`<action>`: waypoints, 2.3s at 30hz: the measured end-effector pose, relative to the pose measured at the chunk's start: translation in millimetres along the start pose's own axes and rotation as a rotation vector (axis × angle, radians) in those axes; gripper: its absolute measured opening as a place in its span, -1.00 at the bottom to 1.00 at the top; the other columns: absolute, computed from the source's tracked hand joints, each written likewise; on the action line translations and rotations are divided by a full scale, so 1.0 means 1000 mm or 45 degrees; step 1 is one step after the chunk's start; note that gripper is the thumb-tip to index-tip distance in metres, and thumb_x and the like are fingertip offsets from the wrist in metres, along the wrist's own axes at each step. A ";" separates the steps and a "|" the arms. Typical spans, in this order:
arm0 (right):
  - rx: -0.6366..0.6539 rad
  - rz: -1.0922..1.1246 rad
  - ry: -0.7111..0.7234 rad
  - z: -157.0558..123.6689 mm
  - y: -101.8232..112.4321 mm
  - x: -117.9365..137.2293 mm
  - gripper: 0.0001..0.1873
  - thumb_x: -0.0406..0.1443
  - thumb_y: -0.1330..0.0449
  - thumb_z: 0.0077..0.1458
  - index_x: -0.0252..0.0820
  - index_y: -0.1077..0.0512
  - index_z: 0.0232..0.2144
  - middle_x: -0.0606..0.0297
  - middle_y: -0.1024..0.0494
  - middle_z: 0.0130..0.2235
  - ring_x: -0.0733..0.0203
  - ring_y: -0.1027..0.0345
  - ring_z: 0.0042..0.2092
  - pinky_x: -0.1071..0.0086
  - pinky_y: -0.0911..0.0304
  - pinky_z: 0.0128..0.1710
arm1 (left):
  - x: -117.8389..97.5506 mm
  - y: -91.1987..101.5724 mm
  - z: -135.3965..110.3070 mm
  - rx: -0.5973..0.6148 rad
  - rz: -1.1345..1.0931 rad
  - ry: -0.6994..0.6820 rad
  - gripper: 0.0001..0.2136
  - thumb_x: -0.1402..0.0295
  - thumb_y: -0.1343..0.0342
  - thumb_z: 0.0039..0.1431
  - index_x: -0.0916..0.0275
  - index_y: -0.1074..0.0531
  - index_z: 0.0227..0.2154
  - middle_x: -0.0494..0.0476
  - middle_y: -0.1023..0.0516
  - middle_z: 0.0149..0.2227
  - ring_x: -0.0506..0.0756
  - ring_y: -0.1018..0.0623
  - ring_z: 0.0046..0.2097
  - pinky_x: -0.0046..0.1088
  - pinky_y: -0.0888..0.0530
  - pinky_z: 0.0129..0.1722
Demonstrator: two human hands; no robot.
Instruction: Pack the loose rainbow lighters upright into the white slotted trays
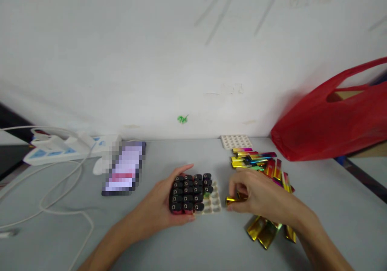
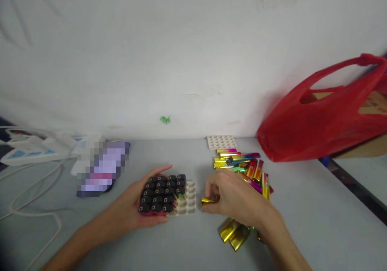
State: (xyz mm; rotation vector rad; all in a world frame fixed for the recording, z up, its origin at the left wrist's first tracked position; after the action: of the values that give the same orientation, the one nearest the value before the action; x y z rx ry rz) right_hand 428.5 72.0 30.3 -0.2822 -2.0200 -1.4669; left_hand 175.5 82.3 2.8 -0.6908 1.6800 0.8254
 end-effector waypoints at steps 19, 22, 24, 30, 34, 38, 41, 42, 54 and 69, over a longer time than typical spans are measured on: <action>-0.230 2.020 -0.114 0.014 -0.009 0.008 -0.56 -0.10 -0.57 0.17 -0.24 -0.67 -0.02 0.32 -0.56 -0.33 0.41 -0.30 -0.40 0.54 -0.30 -0.38 | 0.003 0.001 0.000 -0.010 0.005 0.025 0.02 0.41 -0.52 0.04 0.02 -0.12 0.50 0.24 -0.61 0.16 0.17 -0.74 -0.18 -0.25 -0.69 -0.12; -0.152 2.080 -0.068 0.016 -0.014 0.014 -0.63 -0.18 -0.55 0.19 -0.21 -0.64 -0.02 0.27 -0.61 -0.27 0.34 -0.41 -0.32 0.50 -0.37 -0.30 | 0.001 0.000 0.001 -0.005 -0.003 0.010 0.01 0.42 -0.52 0.04 0.02 -0.13 0.49 0.22 -0.60 0.17 0.16 -0.74 -0.19 -0.26 -0.69 -0.13; -0.132 2.038 -0.002 0.016 -0.016 0.018 -0.74 -0.21 -0.50 0.23 -0.18 -0.60 -0.10 0.29 -0.60 -0.32 0.30 -0.43 -0.32 0.47 -0.39 -0.29 | 0.000 0.001 0.001 -0.020 0.013 0.010 0.00 0.41 -0.53 0.03 0.01 -0.14 0.48 0.20 -0.60 0.17 0.16 -0.73 -0.18 -0.26 -0.69 -0.12; -0.132 1.956 -0.022 0.016 -0.021 0.024 -0.77 -0.25 -0.41 0.22 -0.08 -0.45 -0.16 0.43 -0.44 -0.44 0.33 -0.21 -0.49 0.49 -0.06 -0.56 | -0.001 0.001 0.000 -0.004 0.021 0.011 -0.01 0.40 -0.53 0.04 -0.02 -0.14 0.48 0.21 -0.57 0.22 0.14 -0.73 -0.18 -0.27 -0.69 -0.12; -0.170 1.892 -0.013 0.016 -0.023 0.023 -0.70 -0.11 -0.42 0.28 -0.09 -0.46 -0.09 0.54 -0.21 -0.45 0.42 0.10 -0.53 0.49 0.15 -0.57 | 0.001 0.001 0.000 -0.015 0.012 0.013 -0.01 0.38 -0.53 0.03 -0.01 -0.16 0.48 0.21 -0.59 0.17 0.16 -0.73 -0.19 -0.25 -0.70 -0.11; -0.259 1.726 0.038 0.017 -0.026 0.022 -0.60 0.09 -0.27 0.42 -0.07 -0.45 -0.01 0.58 -0.09 -0.48 0.41 0.22 -0.56 0.47 0.27 -0.60 | 0.001 0.001 0.000 -0.032 0.040 0.009 0.00 0.38 -0.54 0.01 0.01 -0.17 0.48 0.22 -0.59 0.16 0.17 -0.73 -0.20 -0.25 -0.69 -0.12; -0.293 1.671 0.050 0.018 -0.029 0.021 -0.56 0.11 -0.22 0.45 -0.08 -0.47 0.06 0.52 -0.23 -0.44 0.38 0.12 -0.54 0.47 0.22 -0.61 | -0.001 0.001 0.000 -0.033 0.052 0.004 -0.01 0.40 -0.53 0.01 0.00 -0.18 0.47 0.21 -0.57 0.18 0.17 -0.73 -0.19 -0.24 -0.69 -0.11; -0.296 1.667 0.050 0.018 -0.029 0.021 -0.55 0.11 -0.22 0.45 -0.10 -0.48 0.07 0.48 -0.27 -0.41 0.37 0.09 -0.53 0.47 0.20 -0.61 | -0.001 0.001 -0.001 -0.033 0.056 0.001 -0.02 0.40 -0.53 0.01 -0.01 -0.18 0.47 0.20 -0.57 0.18 0.17 -0.73 -0.18 -0.24 -0.68 -0.10; -0.085 1.934 -0.022 0.022 -0.031 0.016 -0.30 0.19 -0.27 0.27 -0.06 -0.06 -0.59 0.59 0.10 -0.57 0.39 0.39 -0.55 0.41 0.36 -0.61 | 0.000 0.001 0.001 -0.006 0.000 0.004 -0.03 0.40 -0.52 0.04 -0.02 -0.16 0.47 0.14 -0.62 0.10 0.14 -0.72 -0.20 -0.28 -0.67 -0.13; -0.022 1.986 0.002 0.022 -0.042 0.028 -0.30 0.19 -0.29 0.23 -0.06 -0.05 -0.59 0.58 0.11 -0.57 0.38 0.39 -0.54 0.40 0.38 -0.60 | -0.002 0.001 0.000 -0.026 0.065 -0.020 -0.02 0.41 -0.53 0.03 -0.02 -0.16 0.48 0.15 -0.60 0.13 0.16 -0.73 -0.18 -0.26 -0.69 -0.11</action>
State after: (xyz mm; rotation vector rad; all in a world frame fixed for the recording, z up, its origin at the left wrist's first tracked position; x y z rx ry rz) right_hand 377.6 72.0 10.2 -1.4213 -1.0713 -0.4232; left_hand 175.3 83.2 4.4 -0.6561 1.6833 0.8829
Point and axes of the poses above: each hand's wrist, its own z-axis towards the middle knuckle, its own y-axis out of the back of the hand, x = y × z, the point moved 6 cm from there along z, towards the middle knuckle
